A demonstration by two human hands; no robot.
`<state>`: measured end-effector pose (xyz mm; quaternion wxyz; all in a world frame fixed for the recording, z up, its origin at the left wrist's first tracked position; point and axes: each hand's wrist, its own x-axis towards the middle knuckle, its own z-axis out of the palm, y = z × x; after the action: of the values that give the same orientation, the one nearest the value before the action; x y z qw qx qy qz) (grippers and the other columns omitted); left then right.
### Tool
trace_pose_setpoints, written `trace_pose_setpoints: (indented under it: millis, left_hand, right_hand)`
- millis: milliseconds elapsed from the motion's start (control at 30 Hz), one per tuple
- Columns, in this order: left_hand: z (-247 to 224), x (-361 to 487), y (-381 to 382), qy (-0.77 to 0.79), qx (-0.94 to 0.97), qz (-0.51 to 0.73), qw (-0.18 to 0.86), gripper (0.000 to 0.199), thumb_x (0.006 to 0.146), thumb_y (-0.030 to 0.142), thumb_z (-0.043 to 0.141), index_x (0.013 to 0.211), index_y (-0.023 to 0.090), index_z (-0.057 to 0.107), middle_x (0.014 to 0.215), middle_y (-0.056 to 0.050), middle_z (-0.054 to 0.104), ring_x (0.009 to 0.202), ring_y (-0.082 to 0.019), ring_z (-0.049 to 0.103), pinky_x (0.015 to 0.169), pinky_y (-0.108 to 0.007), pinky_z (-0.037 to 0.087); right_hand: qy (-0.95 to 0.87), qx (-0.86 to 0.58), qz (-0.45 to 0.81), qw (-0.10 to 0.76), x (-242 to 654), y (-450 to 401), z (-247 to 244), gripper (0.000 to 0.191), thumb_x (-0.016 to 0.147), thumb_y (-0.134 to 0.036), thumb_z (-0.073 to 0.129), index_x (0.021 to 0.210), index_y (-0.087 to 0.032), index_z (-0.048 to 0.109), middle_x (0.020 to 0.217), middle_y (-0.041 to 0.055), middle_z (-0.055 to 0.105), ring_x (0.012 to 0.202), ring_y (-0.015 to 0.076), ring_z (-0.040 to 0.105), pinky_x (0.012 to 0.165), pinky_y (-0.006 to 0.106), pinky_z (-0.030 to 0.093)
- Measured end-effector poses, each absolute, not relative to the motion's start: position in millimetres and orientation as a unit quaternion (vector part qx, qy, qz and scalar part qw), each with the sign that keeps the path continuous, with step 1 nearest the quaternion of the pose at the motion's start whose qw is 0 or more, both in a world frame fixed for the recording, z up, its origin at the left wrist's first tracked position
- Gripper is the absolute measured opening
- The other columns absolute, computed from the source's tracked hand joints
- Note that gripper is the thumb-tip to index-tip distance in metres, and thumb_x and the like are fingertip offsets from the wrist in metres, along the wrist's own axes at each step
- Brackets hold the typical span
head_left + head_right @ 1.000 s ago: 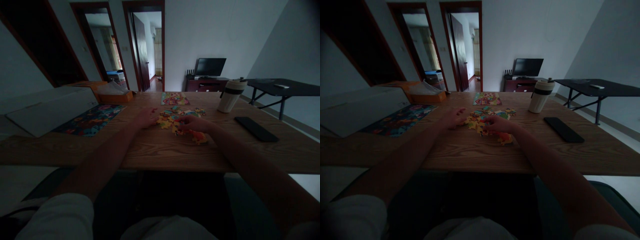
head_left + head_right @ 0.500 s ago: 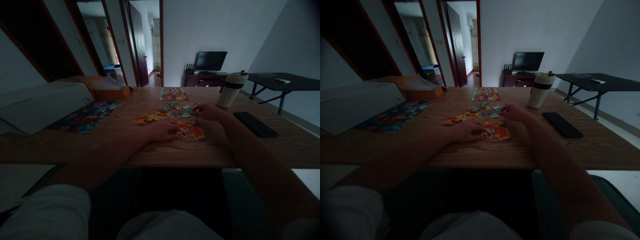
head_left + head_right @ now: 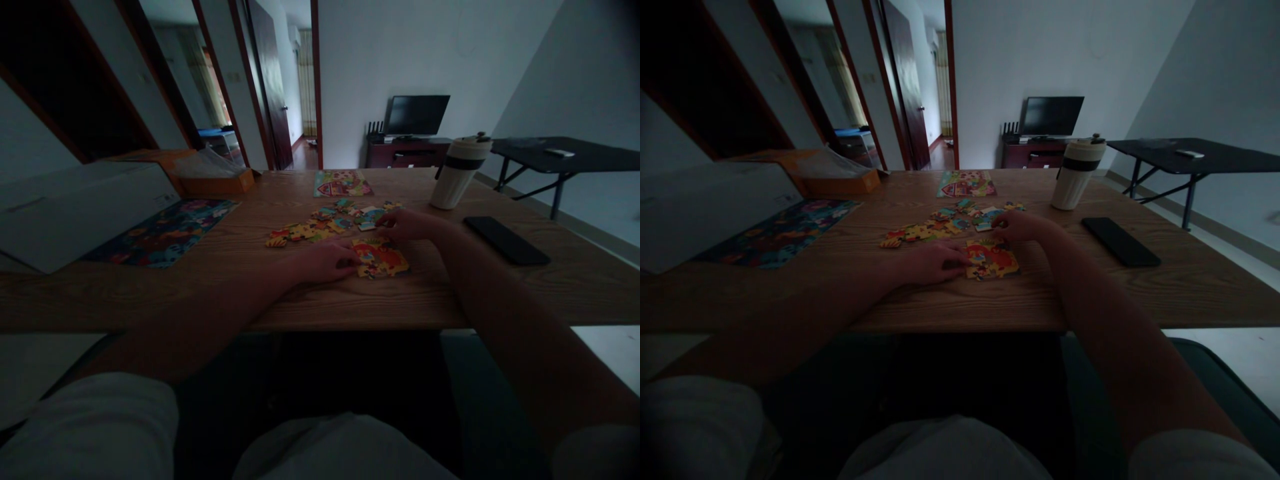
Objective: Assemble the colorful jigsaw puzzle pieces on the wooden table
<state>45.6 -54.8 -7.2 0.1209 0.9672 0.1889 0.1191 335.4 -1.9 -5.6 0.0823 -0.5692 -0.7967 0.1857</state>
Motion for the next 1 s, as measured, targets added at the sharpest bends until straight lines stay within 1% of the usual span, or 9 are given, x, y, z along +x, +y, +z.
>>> trace_pose_setpoints:
  millis: [100, 200, 267, 433, 533, 633, 733, 833, 1000]
  left_hand:
    - [-8, 46, -56, 0.203, 0.963, 0.123, 0.131, 0.019, 0.094, 0.022, 0.060, 0.106, 0.020, 0.075, 0.100, -0.006, 0.071, 0.095, -0.020, 0.066, 0.089, -0.032, 0.049]
    - [-12, 47, -57, 0.227, 0.954, 0.137, 0.141, 0.019, 0.090, 0.021, 0.063, 0.105, 0.018, 0.074, 0.094, -0.005, 0.071, 0.084, -0.018, 0.065, 0.081, -0.030, 0.050]
    - [-15, 48, -56, 0.233, 0.949, 0.152, 0.148, 0.021, 0.089, 0.020, 0.063, 0.107, 0.018, 0.073, 0.094, -0.005, 0.070, 0.083, -0.018, 0.064, 0.080, -0.029, 0.050]
    - [-19, 52, -55, 0.190, 0.962, 0.149, 0.129, 0.024, 0.096, 0.027, 0.058, 0.112, 0.021, 0.074, 0.100, -0.006, 0.069, 0.093, -0.019, 0.065, 0.089, -0.032, 0.050]
    - [-18, 54, -57, 0.156, 0.971, 0.150, 0.097, 0.028, 0.099, 0.032, 0.055, 0.115, 0.022, 0.075, 0.115, -0.009, 0.067, 0.109, -0.023, 0.063, 0.101, -0.036, 0.047]
    - [-17, 55, -59, 0.131, 0.977, 0.149, 0.076, 0.033, 0.100, 0.038, 0.057, 0.125, 0.024, 0.073, 0.130, -0.011, 0.064, 0.123, -0.027, 0.058, 0.110, -0.041, 0.041]
    - [-18, 56, -60, 0.133, 0.977, 0.140, 0.085, 0.034, 0.099, 0.041, 0.060, 0.128, 0.028, 0.072, 0.132, -0.010, 0.065, 0.124, -0.027, 0.057, 0.112, -0.043, 0.040]
    - [-20, 58, -58, 0.142, 0.975, 0.141, 0.096, 0.033, 0.099, 0.040, 0.061, 0.128, 0.029, 0.072, 0.130, -0.008, 0.066, 0.124, -0.026, 0.058, 0.111, -0.042, 0.041]
    - [-17, 56, -60, 0.122, 0.974, 0.151, 0.115, 0.028, 0.097, 0.034, 0.063, 0.121, 0.026, 0.075, 0.130, -0.008, 0.067, 0.122, -0.025, 0.061, 0.110, -0.040, 0.042]
  right_hand:
    - [-0.791, -0.570, 0.212, 0.065, 338, 0, -8, 0.037, 0.087, -0.046, 0.071, 0.115, -0.023, 0.077, 0.109, 0.0101, 0.077, 0.089, 0.0259, 0.071, 0.081, 0.036, 0.055]
    - [-0.786, -0.576, 0.218, 0.049, 338, 0, -8, 0.038, 0.089, -0.045, 0.069, 0.118, -0.023, 0.077, 0.107, 0.0102, 0.077, 0.087, 0.0251, 0.071, 0.079, 0.035, 0.055]
    - [-0.783, -0.580, 0.220, 0.047, 337, 0, -9, 0.039, 0.089, -0.044, 0.069, 0.121, -0.022, 0.076, 0.107, 0.0108, 0.077, 0.086, 0.0251, 0.071, 0.079, 0.035, 0.055]
    - [-0.787, -0.573, 0.220, 0.061, 336, 2, -11, 0.038, 0.086, -0.046, 0.072, 0.116, -0.023, 0.077, 0.111, 0.0108, 0.076, 0.091, 0.0275, 0.071, 0.083, 0.037, 0.055]
    - [-0.795, -0.568, 0.205, 0.060, 334, 1, -11, 0.035, 0.085, -0.045, 0.072, 0.113, -0.025, 0.077, 0.111, 0.0098, 0.076, 0.093, 0.0274, 0.070, 0.086, 0.037, 0.054]
    - [-0.797, -0.568, 0.199, 0.055, 332, -1, -9, 0.033, 0.087, -0.043, 0.069, 0.113, -0.024, 0.077, 0.108, 0.0099, 0.077, 0.091, 0.0273, 0.070, 0.083, 0.037, 0.054]
    - [-0.794, -0.570, 0.204, 0.052, 329, -4, -6, 0.034, 0.085, -0.042, 0.070, 0.113, -0.024, 0.078, 0.101, 0.0096, 0.077, 0.088, 0.0271, 0.070, 0.080, 0.037, 0.054]
    - [-0.796, -0.568, 0.204, 0.054, 328, -5, -5, 0.036, 0.084, -0.044, 0.071, 0.114, -0.024, 0.077, 0.096, 0.0083, 0.077, 0.089, 0.0266, 0.070, 0.081, 0.036, 0.054]
    - [-0.793, -0.570, 0.206, 0.058, 330, -3, -6, 0.037, 0.085, -0.042, 0.073, 0.117, -0.025, 0.076, 0.106, 0.0091, 0.077, 0.096, 0.0274, 0.070, 0.086, 0.036, 0.053]
